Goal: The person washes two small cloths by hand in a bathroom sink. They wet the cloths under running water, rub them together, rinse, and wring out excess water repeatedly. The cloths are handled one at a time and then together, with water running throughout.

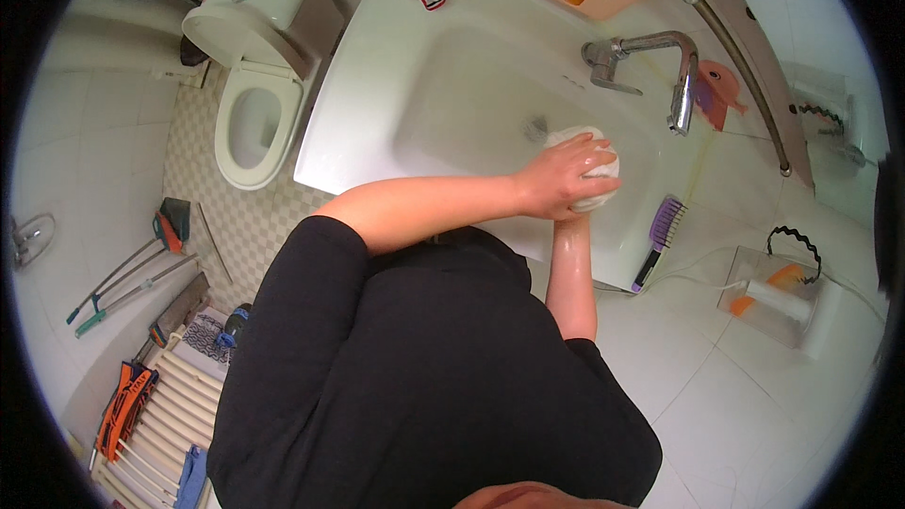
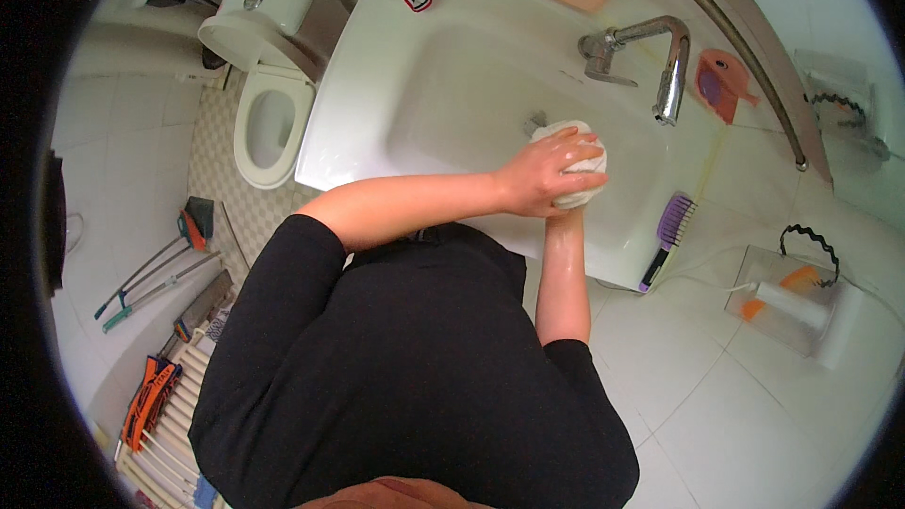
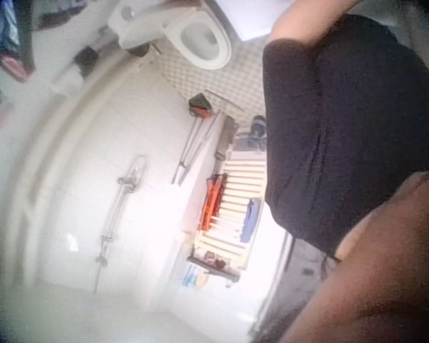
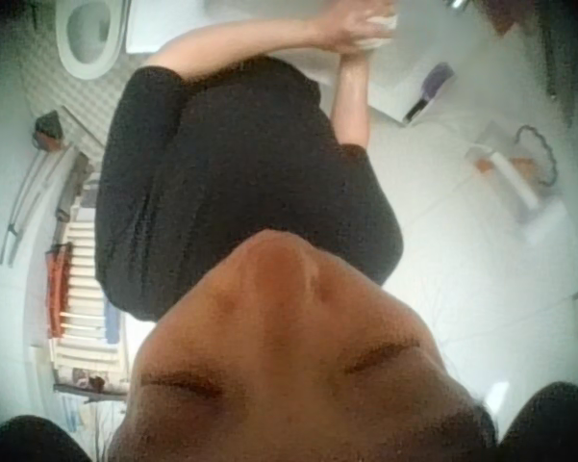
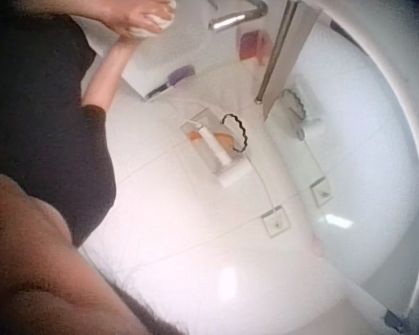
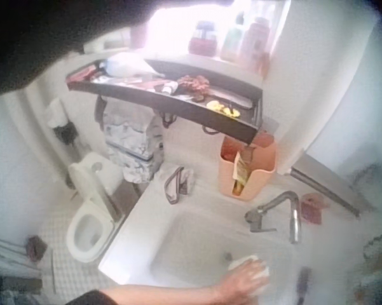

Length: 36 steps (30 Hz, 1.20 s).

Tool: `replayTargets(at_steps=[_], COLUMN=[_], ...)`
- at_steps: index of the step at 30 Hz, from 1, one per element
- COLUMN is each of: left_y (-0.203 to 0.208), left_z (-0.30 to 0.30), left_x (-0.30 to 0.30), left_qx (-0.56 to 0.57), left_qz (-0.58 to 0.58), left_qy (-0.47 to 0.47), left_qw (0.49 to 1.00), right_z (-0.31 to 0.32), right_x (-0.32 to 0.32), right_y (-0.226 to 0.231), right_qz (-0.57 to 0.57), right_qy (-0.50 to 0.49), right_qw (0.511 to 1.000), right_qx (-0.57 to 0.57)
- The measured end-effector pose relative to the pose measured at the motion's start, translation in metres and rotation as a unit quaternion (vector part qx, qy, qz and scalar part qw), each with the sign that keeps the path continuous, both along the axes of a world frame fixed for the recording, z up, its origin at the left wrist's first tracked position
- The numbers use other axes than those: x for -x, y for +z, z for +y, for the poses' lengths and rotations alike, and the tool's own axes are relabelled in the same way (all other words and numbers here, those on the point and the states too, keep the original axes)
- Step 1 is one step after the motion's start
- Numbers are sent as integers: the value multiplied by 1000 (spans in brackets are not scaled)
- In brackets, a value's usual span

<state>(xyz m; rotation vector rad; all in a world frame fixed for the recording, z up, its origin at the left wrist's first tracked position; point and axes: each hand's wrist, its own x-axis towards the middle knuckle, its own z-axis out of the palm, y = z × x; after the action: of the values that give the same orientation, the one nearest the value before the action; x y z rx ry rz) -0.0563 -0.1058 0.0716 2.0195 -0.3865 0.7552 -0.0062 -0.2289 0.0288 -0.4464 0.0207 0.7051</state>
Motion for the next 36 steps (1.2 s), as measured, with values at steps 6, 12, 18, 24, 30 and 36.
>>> replayTargets(at_steps=[6, 12, 18, 24, 30, 36], left_y=[-11, 1, 3, -22, -30, -86], left_z=[-7, -10, -3, 57, 184, 267], left_x=[4, 2, -1, -5, 16, 72], left_qx=[-35, -30, -19, 155, 461, 624], left_qz=[-9, -16, 38, 175, 269, 194], left_qy=[0, -35, -113, 24, 221, 193], left_qw=[999, 999, 993, 972, 816, 732], right_z=[0, -3, -3, 3, -2, -7], right_x=[2, -3, -15, -31, -68, -71], right_y=[-4, -6, -9, -22, -69, -132], right_qz=[31, 74, 152, 75, -195, -427], right_qy=[38, 146, 309, 358, 283, 241], right_qw=[996, 977, 927, 849, 658, 455], right_qx=[80, 139, 149, 381, 670, 743])
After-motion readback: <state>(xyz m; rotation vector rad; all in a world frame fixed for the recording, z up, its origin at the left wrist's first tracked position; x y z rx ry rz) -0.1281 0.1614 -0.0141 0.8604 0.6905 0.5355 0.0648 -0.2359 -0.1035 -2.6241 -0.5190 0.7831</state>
